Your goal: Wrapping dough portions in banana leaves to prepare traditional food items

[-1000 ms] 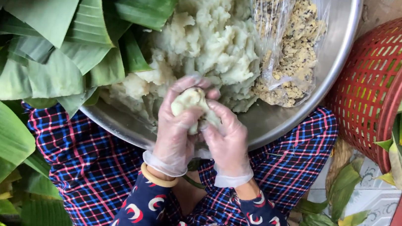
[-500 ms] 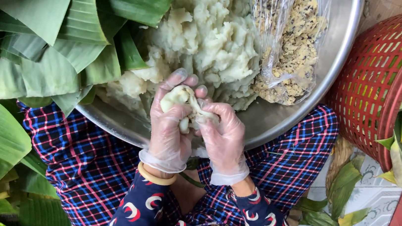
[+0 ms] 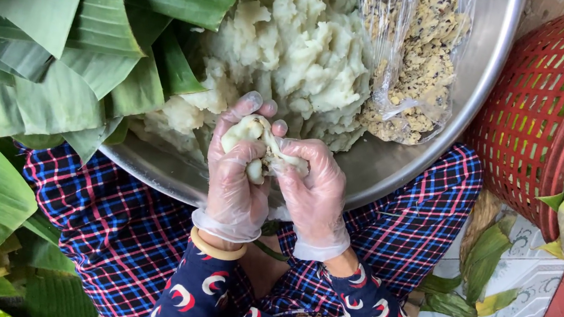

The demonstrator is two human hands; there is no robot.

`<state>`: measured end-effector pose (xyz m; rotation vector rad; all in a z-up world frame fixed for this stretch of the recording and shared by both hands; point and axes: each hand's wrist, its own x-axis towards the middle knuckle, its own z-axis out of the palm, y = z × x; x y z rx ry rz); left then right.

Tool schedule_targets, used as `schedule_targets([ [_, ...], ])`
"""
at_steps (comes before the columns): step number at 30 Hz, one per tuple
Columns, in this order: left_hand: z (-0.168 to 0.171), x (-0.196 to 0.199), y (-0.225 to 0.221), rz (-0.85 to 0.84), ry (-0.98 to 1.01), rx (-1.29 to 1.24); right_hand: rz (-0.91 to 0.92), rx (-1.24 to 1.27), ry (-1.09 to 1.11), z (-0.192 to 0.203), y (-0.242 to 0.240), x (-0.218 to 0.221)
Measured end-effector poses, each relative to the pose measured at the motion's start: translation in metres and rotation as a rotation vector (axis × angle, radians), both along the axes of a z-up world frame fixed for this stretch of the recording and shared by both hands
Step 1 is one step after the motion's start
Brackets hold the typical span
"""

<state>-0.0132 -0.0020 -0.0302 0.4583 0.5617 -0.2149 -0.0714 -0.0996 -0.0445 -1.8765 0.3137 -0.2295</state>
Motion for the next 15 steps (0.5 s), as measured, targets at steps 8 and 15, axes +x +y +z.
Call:
schedule_targets([
  [8, -0.003, 0.003, 0.001, 0.010, -0.006, 0.001, 0.024, 0.047, -0.017, -0.005, 0.000, 0.004],
  [15, -0.005, 0.002, 0.000, 0.021, -0.025, 0.068, 0.057, 0.041, 0.079, 0.003, 0.001, 0.011],
])
